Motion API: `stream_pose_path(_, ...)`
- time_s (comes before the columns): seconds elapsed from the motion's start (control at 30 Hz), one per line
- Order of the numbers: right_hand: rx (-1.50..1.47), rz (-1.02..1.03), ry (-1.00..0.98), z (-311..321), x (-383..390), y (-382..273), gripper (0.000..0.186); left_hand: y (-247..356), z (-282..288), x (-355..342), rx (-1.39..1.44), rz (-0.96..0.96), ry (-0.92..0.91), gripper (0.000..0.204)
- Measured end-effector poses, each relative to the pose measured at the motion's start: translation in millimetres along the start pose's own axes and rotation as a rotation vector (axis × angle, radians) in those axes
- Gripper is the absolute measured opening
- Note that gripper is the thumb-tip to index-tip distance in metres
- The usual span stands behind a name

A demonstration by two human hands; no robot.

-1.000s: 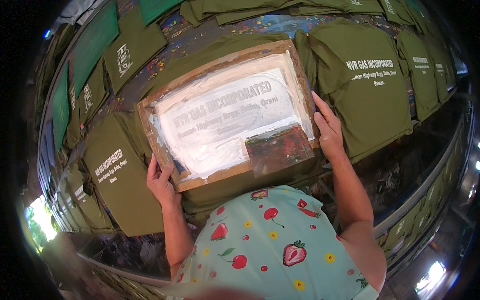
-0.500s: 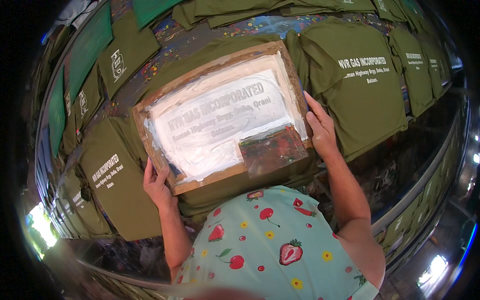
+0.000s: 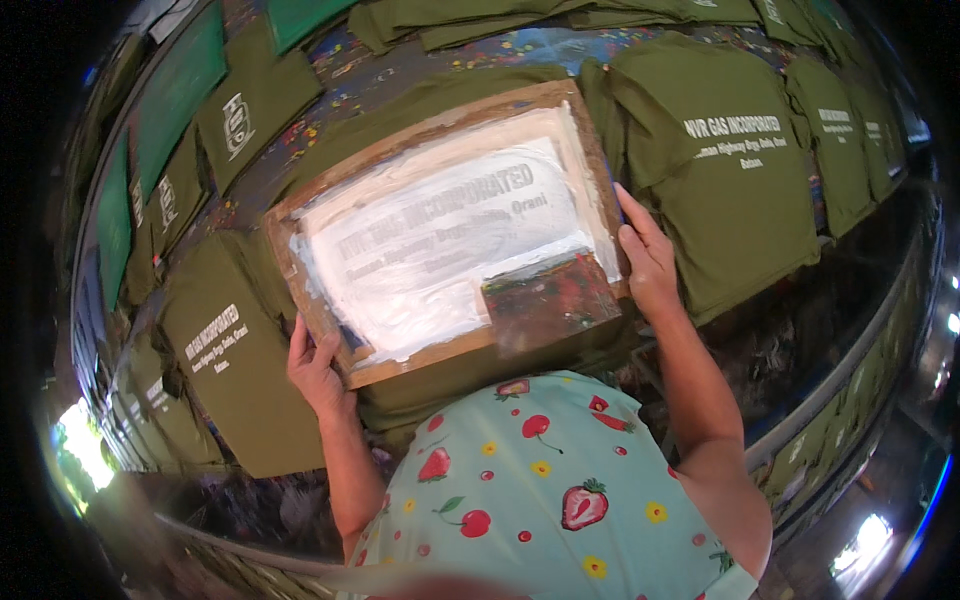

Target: The person uses a squeegee to spread white ink across a screen printing frame held over a green shirt. The person repeatedly wipes the ink across the screen and lifts the frame to move to the next shirt in a row of identical shirts.

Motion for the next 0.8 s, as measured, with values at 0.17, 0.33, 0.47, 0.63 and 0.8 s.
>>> stream_pose_path(0.17, -0.066, -0.061, 0.016, -1.3, -2.5, 5.6, 0.054, -8.3, 7.9, -0.9, 0.028, -0.031, 0.032, 0.067)
stream_pose_path(0.33, -0.080, -0.008, -0.022, -3.4, -2.8, -4.2, 0.054, -8.2, 5.9, 0.6, 0.000, -0.140, -0.001, 0.063)
stream_pose_path(0.47, 0.071, -0.016, -0.027, 16.1, -16.4, -9.2, 0.042, -8.8, 3.3, -1.3, -0.019, -0.111, -0.007, 0.061)
stream_pose_path(0.63, 0.463, 0.015, 0.010, 28.7, -70.7, -22.6, 0.028, -2.0, -0.5, 1.1, -0.069, -0.106, -0.019, 0.060)
stream_pose_path(0.8, 0.936, -0.056, -0.086, 25.5, -108.1, -43.6, 0.025, 1.2, -2.3, 1.7, -0.082, -0.070, -0.015, 0.063)
Point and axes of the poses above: each hand's wrist, its own x-axis away from the middle knuckle, its own z-axis out of the back of the hand, y = z × x, the point moved 6 cm from there along -x, towards the middle knuckle, and after that the axes turned 4 degrees about x, right-handed, at the moved point
